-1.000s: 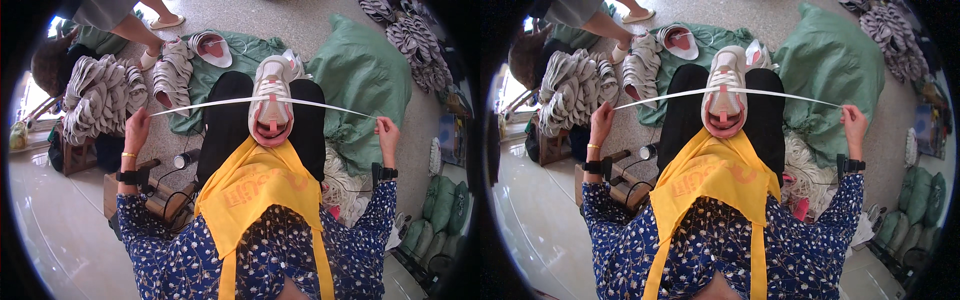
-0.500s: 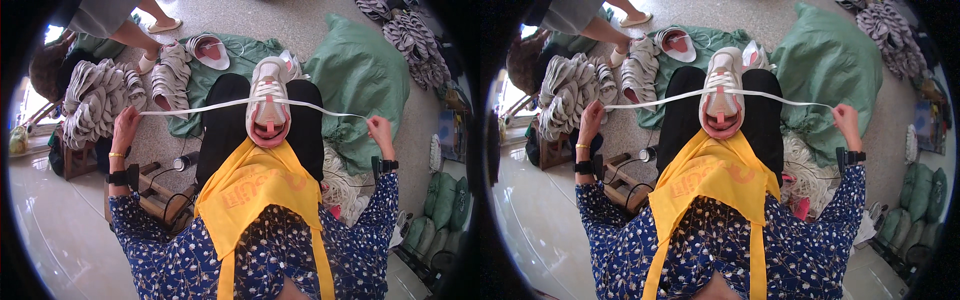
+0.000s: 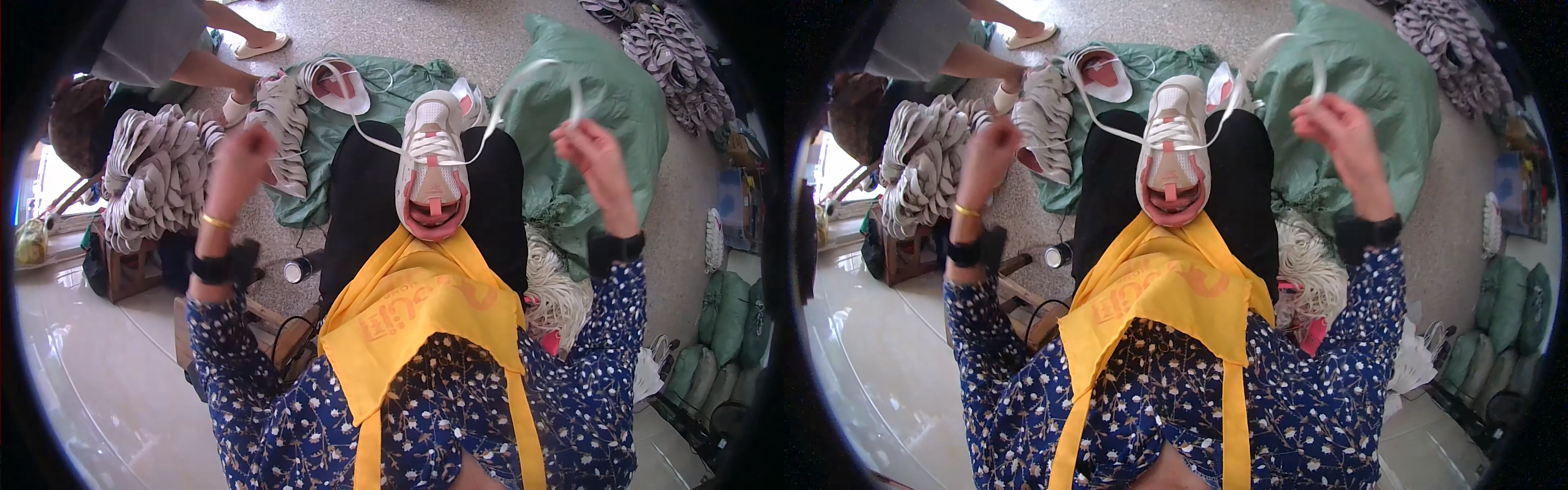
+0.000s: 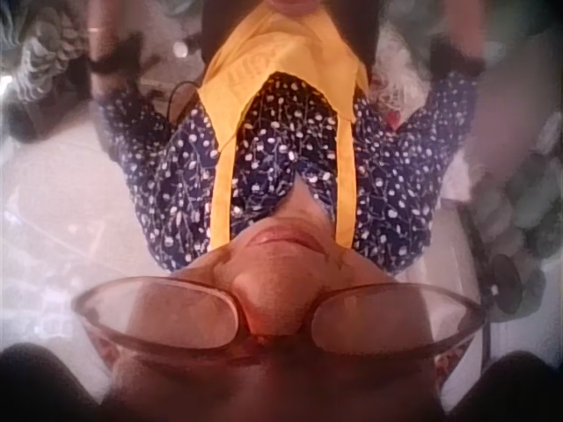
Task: The person sits on the floor and threads a white shoelace through the eyelets of a white sneaker. They pull the laces tight and adjust the fit, working on the shoe held in their lap.
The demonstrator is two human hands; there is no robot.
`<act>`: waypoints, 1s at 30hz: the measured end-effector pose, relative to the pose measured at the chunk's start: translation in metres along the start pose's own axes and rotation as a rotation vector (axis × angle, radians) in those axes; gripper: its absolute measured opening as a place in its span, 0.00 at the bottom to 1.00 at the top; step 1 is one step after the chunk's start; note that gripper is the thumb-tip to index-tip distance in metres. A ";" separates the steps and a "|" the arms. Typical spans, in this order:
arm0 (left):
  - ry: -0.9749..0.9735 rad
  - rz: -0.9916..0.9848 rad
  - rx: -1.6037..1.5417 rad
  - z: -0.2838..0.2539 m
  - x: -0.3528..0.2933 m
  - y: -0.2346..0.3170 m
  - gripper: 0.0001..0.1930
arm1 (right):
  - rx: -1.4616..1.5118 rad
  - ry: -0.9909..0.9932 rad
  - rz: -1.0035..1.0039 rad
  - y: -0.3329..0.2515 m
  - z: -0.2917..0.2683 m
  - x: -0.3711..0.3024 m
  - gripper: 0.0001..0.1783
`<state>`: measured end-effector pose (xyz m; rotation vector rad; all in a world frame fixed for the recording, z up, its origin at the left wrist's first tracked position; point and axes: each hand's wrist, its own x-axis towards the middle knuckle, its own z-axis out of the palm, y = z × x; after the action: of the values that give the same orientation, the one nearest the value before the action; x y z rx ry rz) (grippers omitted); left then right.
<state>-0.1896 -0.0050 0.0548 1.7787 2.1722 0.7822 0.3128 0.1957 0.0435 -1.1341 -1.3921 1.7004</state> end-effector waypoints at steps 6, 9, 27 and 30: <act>-0.579 -0.191 -0.630 0.080 -0.039 0.077 0.08 | -0.160 -0.305 0.106 0.034 0.089 -0.015 0.08; -0.480 -0.164 -0.819 0.101 -0.033 0.088 0.07 | -0.237 -0.265 0.018 0.050 0.099 0.002 0.07; -0.292 -0.161 -1.099 0.130 -0.024 0.091 0.05 | -0.166 -0.115 -0.172 0.069 0.115 -0.008 0.04; -0.277 -0.158 -1.113 0.131 -0.025 0.090 0.06 | -0.561 -0.091 -0.448 0.050 0.125 -0.011 0.05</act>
<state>-0.0443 0.0154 -0.0101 1.0209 1.2176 1.2522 0.2051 0.1244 0.0044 -0.9251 -2.0770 1.0817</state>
